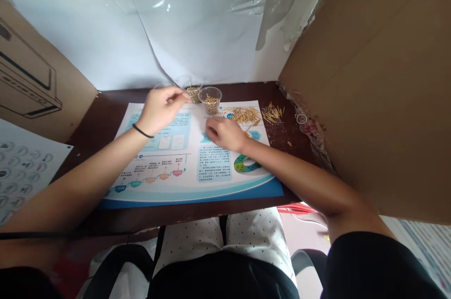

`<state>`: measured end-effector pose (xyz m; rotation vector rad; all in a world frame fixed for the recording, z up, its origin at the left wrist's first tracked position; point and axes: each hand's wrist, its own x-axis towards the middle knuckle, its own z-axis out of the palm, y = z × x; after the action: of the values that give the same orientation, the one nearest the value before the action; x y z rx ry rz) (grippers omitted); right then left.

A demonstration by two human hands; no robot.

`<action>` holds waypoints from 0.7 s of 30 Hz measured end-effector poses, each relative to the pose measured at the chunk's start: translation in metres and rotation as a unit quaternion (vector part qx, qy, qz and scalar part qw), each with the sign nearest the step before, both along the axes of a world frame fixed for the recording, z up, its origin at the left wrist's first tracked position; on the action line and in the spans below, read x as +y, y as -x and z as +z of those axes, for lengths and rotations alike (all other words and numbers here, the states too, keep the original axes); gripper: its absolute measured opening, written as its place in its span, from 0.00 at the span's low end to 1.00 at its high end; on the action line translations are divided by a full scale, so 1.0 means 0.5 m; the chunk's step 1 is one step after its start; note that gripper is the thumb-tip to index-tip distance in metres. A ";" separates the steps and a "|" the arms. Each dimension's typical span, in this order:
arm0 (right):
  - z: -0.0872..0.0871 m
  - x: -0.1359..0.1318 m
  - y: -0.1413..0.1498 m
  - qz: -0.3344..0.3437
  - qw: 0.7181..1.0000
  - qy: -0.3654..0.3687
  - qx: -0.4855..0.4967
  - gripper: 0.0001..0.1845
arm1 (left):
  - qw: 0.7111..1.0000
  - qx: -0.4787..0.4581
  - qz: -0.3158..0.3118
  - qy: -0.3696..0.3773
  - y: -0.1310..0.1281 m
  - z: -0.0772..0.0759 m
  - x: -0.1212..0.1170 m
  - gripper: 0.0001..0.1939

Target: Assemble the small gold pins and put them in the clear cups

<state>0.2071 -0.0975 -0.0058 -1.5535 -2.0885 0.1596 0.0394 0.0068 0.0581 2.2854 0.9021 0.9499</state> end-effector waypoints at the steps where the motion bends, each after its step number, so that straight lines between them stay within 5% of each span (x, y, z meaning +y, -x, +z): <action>1: -0.001 0.001 0.000 0.001 1.000 -0.001 0.005 0.08 | 1.000 0.018 0.011 -0.022 -0.004 0.025 0.019 0.09; 5: -0.003 0.002 -0.002 0.007 0.999 0.006 0.032 0.07 | 0.987 0.121 0.039 -0.101 -0.039 0.089 0.115 0.07; 10: 0.001 0.002 -0.007 0.022 0.997 0.026 0.069 0.06 | 0.947 0.311 -0.044 -0.074 -0.087 0.100 0.202 0.03; 16: 0.003 0.003 -0.009 0.026 0.996 0.027 0.083 0.07 | 0.899 0.428 -0.036 -0.090 -0.128 0.116 0.186 0.11; 21: 0.001 0.003 -0.009 0.027 0.996 0.021 0.085 0.07 | 0.873 0.461 -0.018 -0.159 -0.155 0.090 0.166 0.11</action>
<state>0.2117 -0.0958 -0.0052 -1.4560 -2.0062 0.3452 0.1168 0.0900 0.1034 3.0733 1.0947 -0.1122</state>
